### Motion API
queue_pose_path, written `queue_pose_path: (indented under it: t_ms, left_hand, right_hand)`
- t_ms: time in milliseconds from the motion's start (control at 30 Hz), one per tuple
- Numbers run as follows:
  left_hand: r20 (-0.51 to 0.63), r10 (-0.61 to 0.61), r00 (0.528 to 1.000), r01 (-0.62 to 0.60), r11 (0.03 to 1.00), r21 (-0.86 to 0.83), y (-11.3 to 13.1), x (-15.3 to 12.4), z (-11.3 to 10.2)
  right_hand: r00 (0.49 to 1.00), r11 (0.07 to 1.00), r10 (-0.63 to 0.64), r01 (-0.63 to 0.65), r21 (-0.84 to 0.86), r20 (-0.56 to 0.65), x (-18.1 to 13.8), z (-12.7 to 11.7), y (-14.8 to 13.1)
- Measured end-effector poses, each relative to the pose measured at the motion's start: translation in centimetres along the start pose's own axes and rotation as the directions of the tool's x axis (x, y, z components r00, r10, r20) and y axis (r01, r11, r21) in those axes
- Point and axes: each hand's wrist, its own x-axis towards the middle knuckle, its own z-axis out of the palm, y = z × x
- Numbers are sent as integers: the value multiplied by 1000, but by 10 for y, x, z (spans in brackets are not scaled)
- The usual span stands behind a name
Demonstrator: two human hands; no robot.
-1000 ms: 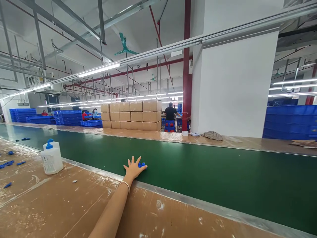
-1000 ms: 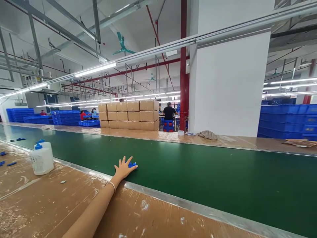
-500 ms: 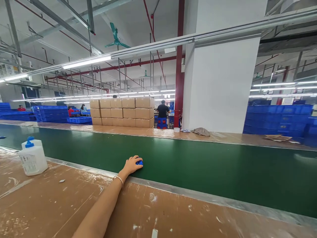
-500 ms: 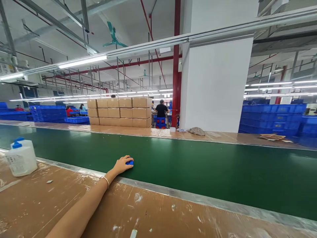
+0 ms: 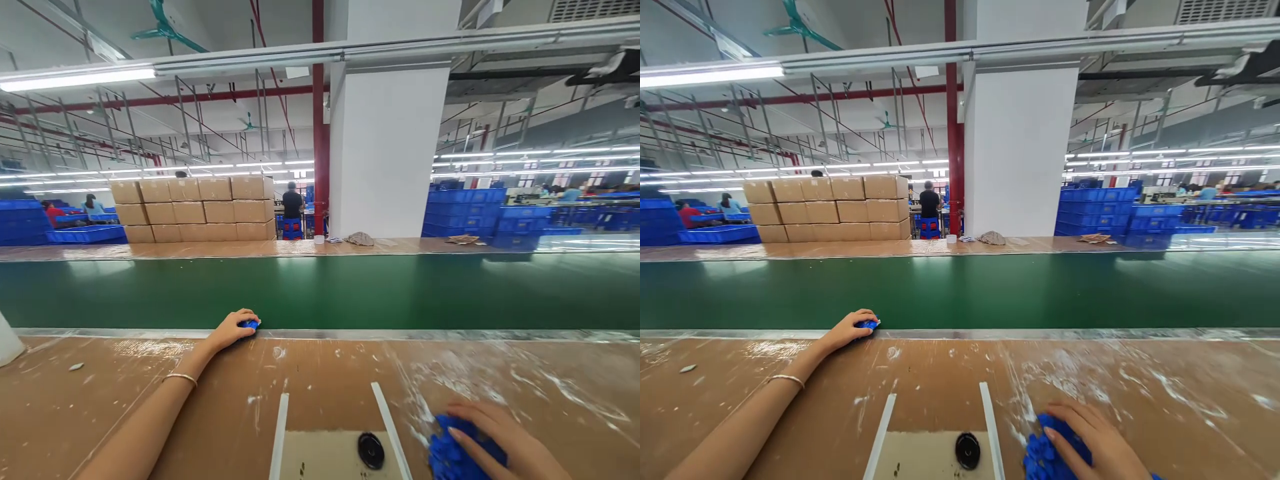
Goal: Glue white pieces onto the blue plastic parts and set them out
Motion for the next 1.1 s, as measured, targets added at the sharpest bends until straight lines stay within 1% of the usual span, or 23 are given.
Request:
queue_pose_path:
  t_ms: [100, 167, 267, 333, 400, 533, 700, 800, 933, 1100]
  left_hand:
    - [14, 24, 1000, -23, 999, -25, 11, -8, 2]
    - [13, 34, 999, -34, 999, -33, 18, -14, 4]
    - [14, 55, 998, -54, 997, -46, 30, -27, 5]
    - [19, 74, 997, -73, 996, -54, 40, -40, 7]
    - [25, 99, 995, -97, 994, -58, 54, -57, 11]
    - [50, 163, 985, -160, 985, -58, 84, -99, 20]
    - [103, 221, 970, -217, 975, -49, 120, -154, 28]
    - [150, 248, 957, -243, 969, -50, 137, -178, 27]
    - [205, 315, 927, -313, 949, -40, 151, -191, 22]
    - [216, 375, 902, -367, 927, -77, 158, -192, 14]
  right_hand:
    - [1000, 998, -20, 21, 67, -24, -13, -9, -24]
    - [998, 994, -59, 60, 87, -10, -26, -9, -38]
    - [985, 987, -156, 154, 34, 72, -40, -1, -56]
    - [975, 982, -174, 181, -43, 135, -44, 7, -63]
    - [971, 978, -157, 177, -106, 179, -45, 13, -67]
    - [964, 975, -121, 160, -154, 236, -44, 20, -71]
    - [959, 976, -55, 110, -189, 278, -48, 20, -74]
    - [955, 979, -10, 70, -193, 297, -49, 17, -72]
    - [943, 984, -5, 63, -167, 331, -50, 13, -76]
    - [928, 986, -77, 124, -109, 365, -53, 11, -94]
